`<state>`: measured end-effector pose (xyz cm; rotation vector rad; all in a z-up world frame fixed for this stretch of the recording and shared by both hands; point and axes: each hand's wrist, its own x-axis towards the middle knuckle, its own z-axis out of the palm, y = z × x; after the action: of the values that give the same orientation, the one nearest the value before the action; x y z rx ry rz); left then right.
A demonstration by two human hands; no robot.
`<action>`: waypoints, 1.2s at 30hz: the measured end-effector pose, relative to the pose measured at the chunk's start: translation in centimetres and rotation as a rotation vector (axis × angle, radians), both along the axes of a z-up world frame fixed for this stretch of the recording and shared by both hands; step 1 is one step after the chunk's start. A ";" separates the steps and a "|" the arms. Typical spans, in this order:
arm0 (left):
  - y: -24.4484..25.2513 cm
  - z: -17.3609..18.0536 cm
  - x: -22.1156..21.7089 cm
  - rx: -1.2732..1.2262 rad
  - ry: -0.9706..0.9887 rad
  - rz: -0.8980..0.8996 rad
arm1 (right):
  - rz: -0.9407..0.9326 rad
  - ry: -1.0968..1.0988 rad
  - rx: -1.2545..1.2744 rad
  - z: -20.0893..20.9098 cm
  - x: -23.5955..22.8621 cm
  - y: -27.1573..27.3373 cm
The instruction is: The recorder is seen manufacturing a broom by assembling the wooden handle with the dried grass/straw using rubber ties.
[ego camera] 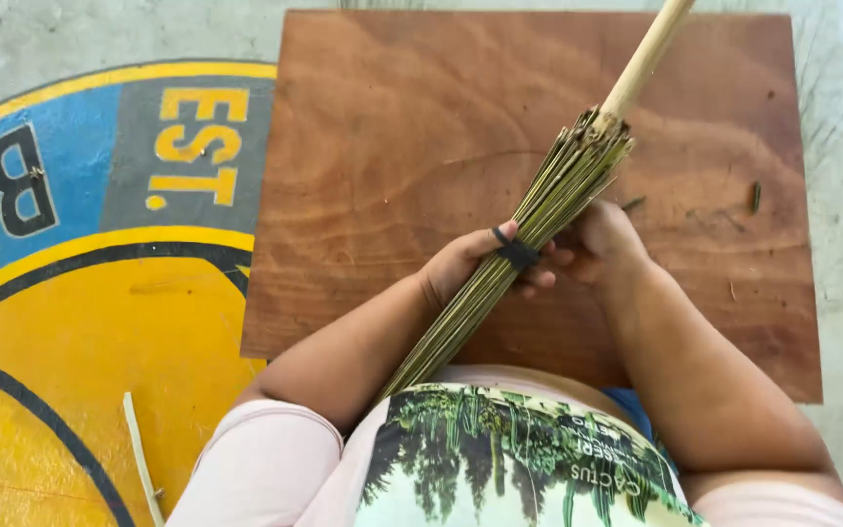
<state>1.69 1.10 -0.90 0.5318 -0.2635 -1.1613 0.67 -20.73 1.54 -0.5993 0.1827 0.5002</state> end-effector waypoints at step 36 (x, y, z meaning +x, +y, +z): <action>-1.9 -4.9 2.3 0.048 -0.128 0.220 | -0.431 -1.561 -1.745 10.7 -3.5 8.0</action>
<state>3.98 -0.82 -5.79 0.6618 -0.2803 -0.9236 -2.88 -12.77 12.28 -2.3777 -0.8564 -0.8285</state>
